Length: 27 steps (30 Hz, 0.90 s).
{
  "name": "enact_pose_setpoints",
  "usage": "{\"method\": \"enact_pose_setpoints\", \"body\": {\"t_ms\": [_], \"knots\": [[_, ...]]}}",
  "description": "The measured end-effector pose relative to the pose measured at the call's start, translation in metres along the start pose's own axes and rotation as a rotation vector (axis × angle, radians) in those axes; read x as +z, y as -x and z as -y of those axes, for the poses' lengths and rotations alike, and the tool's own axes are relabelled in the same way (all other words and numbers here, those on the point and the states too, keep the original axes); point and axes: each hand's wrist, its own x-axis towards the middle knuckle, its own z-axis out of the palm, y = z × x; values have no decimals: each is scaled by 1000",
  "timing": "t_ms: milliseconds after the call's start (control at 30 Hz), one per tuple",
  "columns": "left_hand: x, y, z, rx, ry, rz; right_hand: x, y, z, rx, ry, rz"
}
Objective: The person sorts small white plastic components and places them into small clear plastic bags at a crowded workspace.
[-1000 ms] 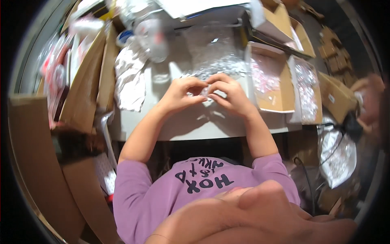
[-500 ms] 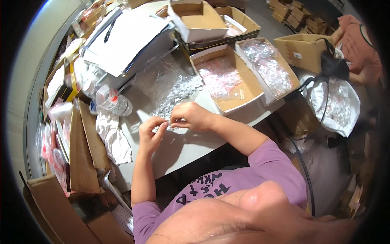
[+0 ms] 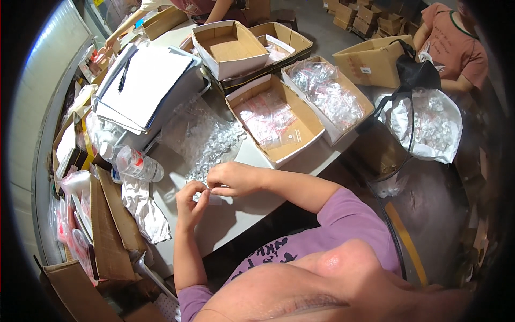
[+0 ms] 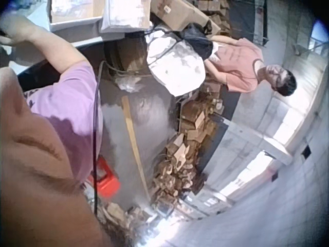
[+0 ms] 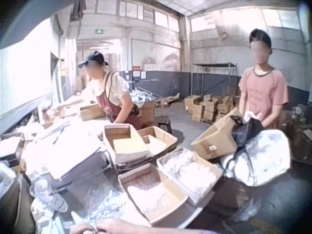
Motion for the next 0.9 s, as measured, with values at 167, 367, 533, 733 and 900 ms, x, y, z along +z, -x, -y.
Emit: {"method": "enact_pose_setpoints", "body": {"t_ms": [167, 367, 533, 733, 900], "knots": [[-2, 1, 1, 66, 90, 10, -6, -1, 7, 28, -95, 50], [-5, 1, 2, 74, 110, -76, -13, -2, 9, 98, -150, 37], [-7, -1, 11, 30, 181, -168, -28, 0, 13, 67, 60, -86], [-7, 1, 10, 6, 222, -227, -103, 60, 43, 294, 191, -602], [-4, 4, 5, 3, 148, -162, -165, 116, 35, 738, 645, -947]]}}
